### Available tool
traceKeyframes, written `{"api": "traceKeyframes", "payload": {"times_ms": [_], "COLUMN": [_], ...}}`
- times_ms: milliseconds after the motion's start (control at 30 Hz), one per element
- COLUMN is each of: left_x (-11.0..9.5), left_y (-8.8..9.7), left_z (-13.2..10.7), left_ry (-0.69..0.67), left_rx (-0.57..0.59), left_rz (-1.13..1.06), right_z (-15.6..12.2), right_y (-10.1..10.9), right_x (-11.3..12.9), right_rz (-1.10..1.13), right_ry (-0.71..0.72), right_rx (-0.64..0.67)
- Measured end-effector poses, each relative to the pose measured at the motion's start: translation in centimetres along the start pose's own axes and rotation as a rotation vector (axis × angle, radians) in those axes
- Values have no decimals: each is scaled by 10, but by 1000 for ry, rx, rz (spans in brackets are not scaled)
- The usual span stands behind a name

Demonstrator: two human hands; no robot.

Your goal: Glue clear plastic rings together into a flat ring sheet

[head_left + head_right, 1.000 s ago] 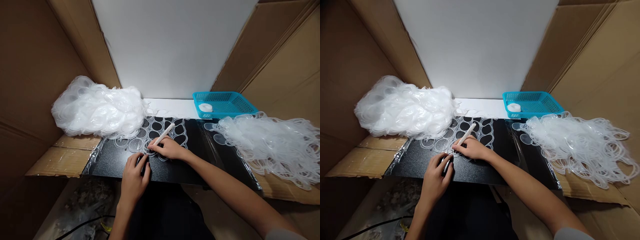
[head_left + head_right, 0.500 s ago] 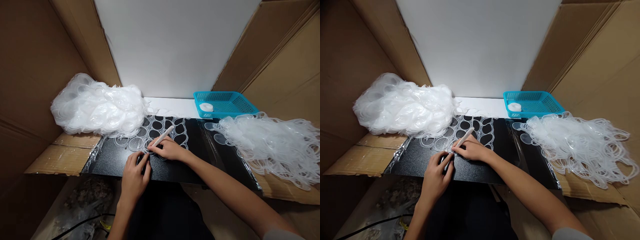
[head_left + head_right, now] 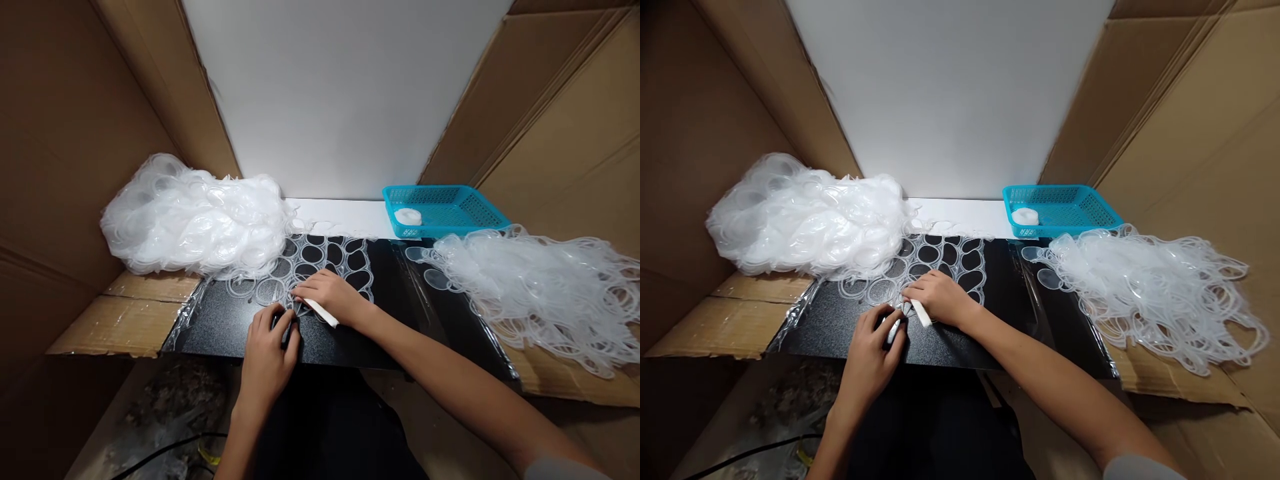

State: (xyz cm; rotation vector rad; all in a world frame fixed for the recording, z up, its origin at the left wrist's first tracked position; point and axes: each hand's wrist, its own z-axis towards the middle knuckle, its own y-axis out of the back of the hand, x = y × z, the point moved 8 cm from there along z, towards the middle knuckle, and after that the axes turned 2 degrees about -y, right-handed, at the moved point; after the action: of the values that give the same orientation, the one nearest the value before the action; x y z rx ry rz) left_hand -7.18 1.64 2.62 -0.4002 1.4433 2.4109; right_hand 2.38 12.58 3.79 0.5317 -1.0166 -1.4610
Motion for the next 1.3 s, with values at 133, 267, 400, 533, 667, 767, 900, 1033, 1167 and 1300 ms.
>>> {"api": "traceKeyframes", "payload": {"times_ms": [133,267,400,533,667,767,900,1033,1167,1300], "left_x": [0,1,3,3,4,5,-2,-5,-5,-8], "left_y": [1,2,2,4,11,13,-6,-24,-24,-22], "left_z": [0,-1,-1,-3,-1,11,34,41,36,33], "left_ry": [5,25,49,61,89,104,33,-14,6,-3], "left_rx": [-18,-36,-33,-48,-76,-80,45,137,142,148], "left_rz": [-6,-4,-18,-39,-105,-161,-188,-81,29,75], "right_z": [3,7,19,23,20,17,11,8,7,7], "right_y": [19,43,49,48,31,13,2,1,-1,-2], "right_x": [-29,-78,-106,-111,-96,-81,-73,-74,-73,-70], "right_rz": [86,91,60,143,370,490,583,629,606,519], "right_ry": [-160,-377,-451,-501,-505,-505,-532,-532,-518,-503], "right_rx": [-135,-272,-168,-146,-123,-36,-22,-46,-10,14]}}
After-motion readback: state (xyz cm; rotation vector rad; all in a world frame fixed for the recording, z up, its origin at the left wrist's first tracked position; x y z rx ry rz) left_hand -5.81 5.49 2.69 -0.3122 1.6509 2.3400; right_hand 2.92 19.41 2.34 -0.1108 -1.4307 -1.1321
